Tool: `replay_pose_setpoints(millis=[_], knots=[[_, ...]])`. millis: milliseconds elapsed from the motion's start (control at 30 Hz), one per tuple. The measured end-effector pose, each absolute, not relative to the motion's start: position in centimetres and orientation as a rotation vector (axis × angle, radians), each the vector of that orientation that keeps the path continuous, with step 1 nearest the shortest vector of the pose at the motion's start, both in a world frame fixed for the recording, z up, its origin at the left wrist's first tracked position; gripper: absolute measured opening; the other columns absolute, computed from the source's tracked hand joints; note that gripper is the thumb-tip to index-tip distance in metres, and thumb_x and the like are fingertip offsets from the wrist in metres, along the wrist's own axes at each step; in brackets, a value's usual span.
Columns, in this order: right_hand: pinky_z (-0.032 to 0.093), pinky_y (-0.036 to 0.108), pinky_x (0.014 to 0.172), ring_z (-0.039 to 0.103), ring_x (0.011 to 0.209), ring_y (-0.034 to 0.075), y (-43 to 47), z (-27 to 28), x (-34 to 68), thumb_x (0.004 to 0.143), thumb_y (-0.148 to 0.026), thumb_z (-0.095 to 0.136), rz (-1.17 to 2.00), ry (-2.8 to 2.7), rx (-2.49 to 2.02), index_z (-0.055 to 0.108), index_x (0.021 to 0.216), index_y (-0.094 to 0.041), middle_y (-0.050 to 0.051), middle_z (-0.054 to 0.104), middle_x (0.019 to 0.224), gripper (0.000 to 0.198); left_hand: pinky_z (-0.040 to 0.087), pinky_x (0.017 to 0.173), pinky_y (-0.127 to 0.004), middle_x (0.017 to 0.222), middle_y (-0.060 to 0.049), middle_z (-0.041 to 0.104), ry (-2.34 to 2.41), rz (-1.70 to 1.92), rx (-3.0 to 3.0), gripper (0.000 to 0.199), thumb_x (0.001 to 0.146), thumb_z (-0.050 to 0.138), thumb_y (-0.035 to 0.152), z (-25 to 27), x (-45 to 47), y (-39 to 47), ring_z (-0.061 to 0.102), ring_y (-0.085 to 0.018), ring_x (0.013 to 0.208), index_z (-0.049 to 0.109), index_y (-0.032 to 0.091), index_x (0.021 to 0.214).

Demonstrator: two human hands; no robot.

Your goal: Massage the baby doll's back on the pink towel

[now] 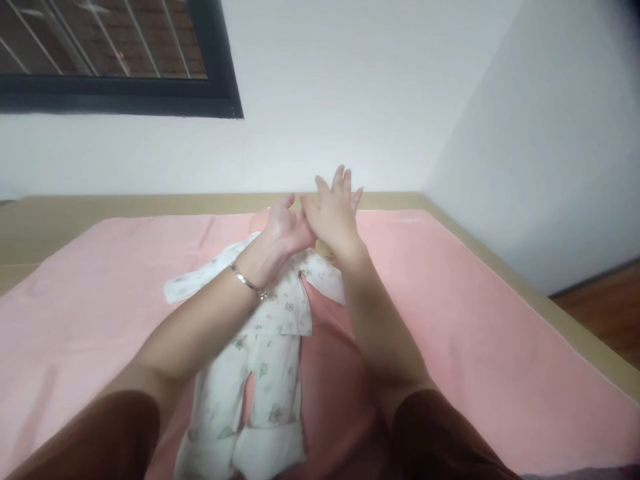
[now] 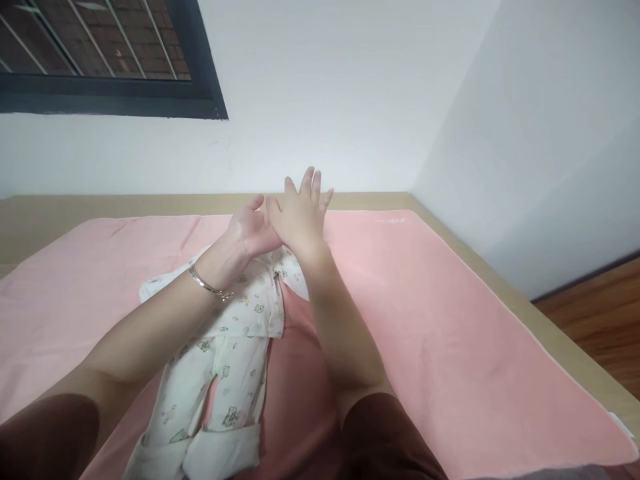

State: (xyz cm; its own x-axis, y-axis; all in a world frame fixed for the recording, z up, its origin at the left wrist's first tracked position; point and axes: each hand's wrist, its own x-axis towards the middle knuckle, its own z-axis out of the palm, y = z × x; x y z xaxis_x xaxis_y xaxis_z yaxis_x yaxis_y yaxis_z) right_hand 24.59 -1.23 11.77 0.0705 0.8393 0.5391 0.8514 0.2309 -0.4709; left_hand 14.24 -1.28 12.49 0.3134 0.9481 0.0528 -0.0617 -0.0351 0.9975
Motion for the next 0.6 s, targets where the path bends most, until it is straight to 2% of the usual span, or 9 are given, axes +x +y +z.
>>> replay_pose_setpoints(millis=[67,167,400,600], knots=[[0.005,0.077,0.120,0.009,0.158,0.042,-1.2,11.2,24.0,0.101,-0.043,0.037,-0.017,-1.709,-1.637,0.050,0.145,-0.007,0.025,0.020,0.167,0.059,0.046,0.112,-0.057,0.118,-0.015,0.073,0.819,0.992,1.244,0.068,0.100,0.008,0.047,12.4,14.5,-1.3,0.058,-0.033,0.134,0.063,0.014,0.123],[0.005,0.073,0.122,0.019,0.156,0.041,-0.9,10.4,23.5,0.102,-0.042,0.031,0.018,-1.700,-1.736,0.057,0.138,-0.001,0.030,0.033,0.161,0.060,0.044,0.114,-0.060,0.120,-0.017,0.071,0.740,0.937,1.109,0.071,0.099,0.008,0.052,12.4,14.4,-1.4,0.056,-0.035,0.136,0.061,0.013,0.125],[0.008,0.065,0.125,0.048,0.142,0.033,-0.5,9.4,23.5,0.103,-0.036,0.024,-0.205,-1.775,-1.740,0.077,0.107,-0.008,0.023,0.066,0.134,0.060,0.045,0.114,-0.058,0.120,-0.020,0.068,0.738,0.922,1.099,0.079,0.096,0.006,0.062,12.3,11.3,-1.8,0.052,-0.036,0.140,0.061,0.014,0.125],[0.010,0.062,0.125,0.059,0.128,0.033,-0.5,9.1,23.7,0.104,-0.036,0.019,-0.305,-1.805,-1.784,0.077,0.103,-0.006,0.023,0.072,0.120,0.066,0.050,0.103,-0.054,0.126,-0.018,0.065,0.949,1.115,1.397,0.074,0.097,0.013,0.061,10.7,5.0,0.2,0.046,-0.034,0.145,0.066,0.018,0.126]])
